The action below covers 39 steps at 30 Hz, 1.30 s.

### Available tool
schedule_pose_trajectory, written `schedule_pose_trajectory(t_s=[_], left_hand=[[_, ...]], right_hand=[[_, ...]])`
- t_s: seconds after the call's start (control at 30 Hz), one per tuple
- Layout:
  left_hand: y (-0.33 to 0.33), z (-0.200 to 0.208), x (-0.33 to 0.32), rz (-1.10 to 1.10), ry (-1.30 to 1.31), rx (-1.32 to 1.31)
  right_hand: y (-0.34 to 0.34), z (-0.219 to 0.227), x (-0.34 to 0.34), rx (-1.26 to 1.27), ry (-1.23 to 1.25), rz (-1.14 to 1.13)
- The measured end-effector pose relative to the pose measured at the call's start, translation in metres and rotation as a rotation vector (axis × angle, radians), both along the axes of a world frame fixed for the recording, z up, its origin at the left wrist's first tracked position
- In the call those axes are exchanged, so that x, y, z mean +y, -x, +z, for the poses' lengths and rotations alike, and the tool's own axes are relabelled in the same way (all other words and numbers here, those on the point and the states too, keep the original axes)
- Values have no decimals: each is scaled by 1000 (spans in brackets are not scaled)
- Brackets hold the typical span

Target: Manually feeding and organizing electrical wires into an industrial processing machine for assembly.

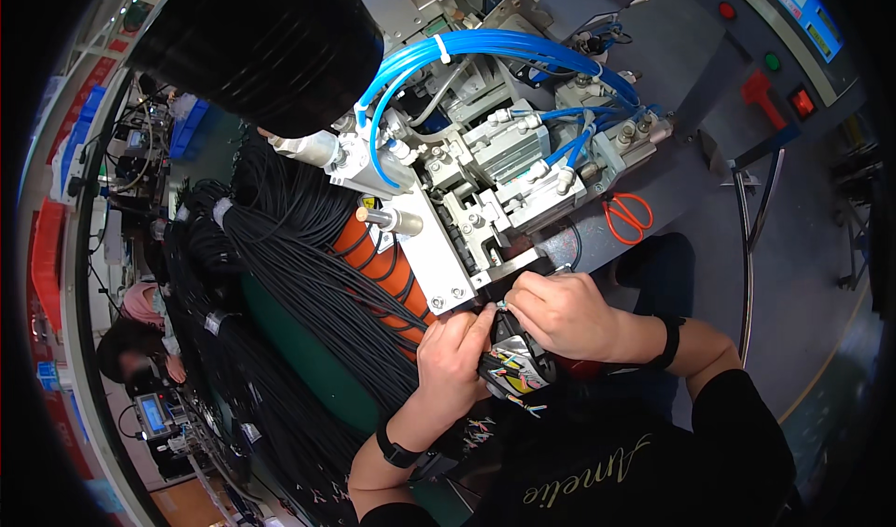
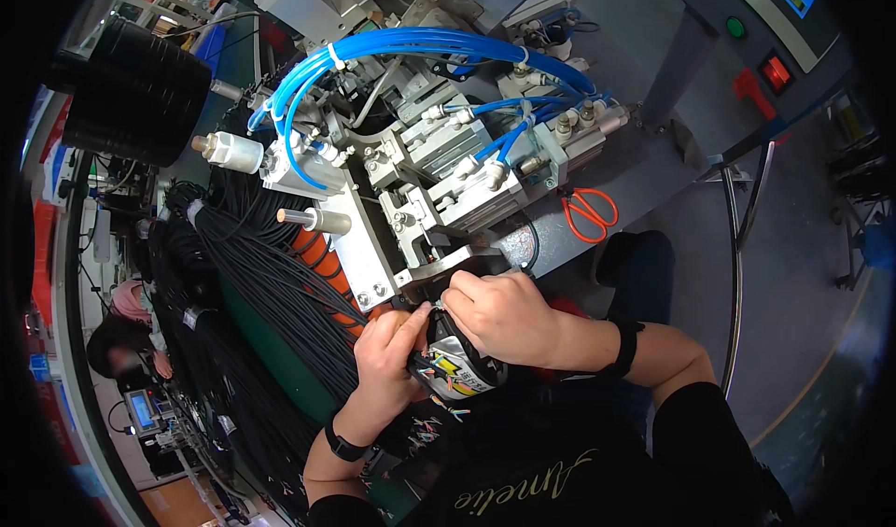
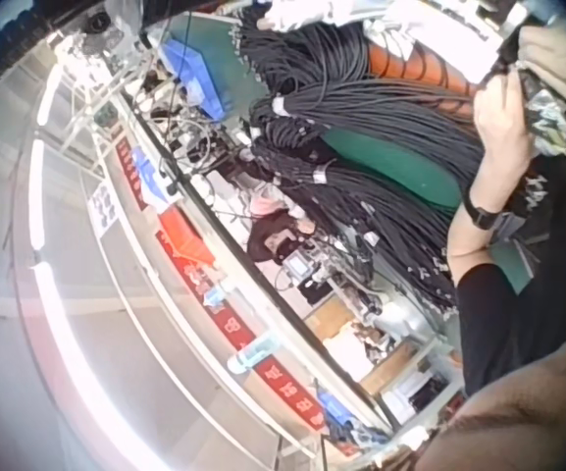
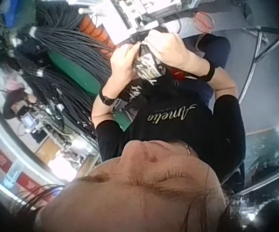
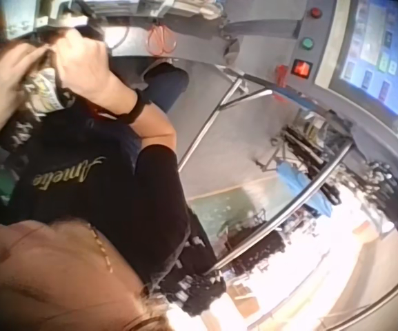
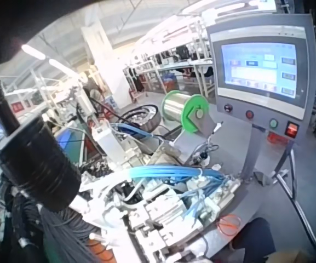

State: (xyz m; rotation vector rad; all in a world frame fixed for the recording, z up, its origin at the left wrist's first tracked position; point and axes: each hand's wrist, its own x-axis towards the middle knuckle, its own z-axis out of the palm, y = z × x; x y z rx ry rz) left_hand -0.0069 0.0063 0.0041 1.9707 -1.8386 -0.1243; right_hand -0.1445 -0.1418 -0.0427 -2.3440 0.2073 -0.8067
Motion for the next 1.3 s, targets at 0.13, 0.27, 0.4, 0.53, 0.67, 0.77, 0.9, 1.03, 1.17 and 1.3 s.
schedule_pose_trajectory(t_s=[0.13, 0.27, 0.4, 0.53, 0.67, 0.77, 0.9, 1.03, 1.17, 1.3], left_hand=[[1, 5, 0, 0, -28, 43], [0, 5, 3, -38, -37, 54], [0, 2, 3, -46, -14, 56], [-1, 2, 3, -57, -21, 67], [0, 4, 2, -75, -26, 33], [2, 7, 0, -107, -17, -44], [5, 10, -2, -136, -79, -231], [6, 10, -6, -139, -100, -275], [0, 10, -4, -177, -97, -232], [-3, 8, -2, -202, -60, -200]], right_hand=[[3, 2, 2, 65, -16, -4], [2, 1, 3, 49, -44, -9], [1, 0, 4, 30, -42, -29], [2, -4, 7, -17, -59, -45], [1, -5, 4, -5, -69, -34], [1, 0, 5, 45, -4, -41], [0, 14, 2, 213, 92, 8], [-1, 8, -9, 165, 42, 53], [-1, -4, -3, -102, -110, 18], [-5, -10, -5, -217, -81, 30]])
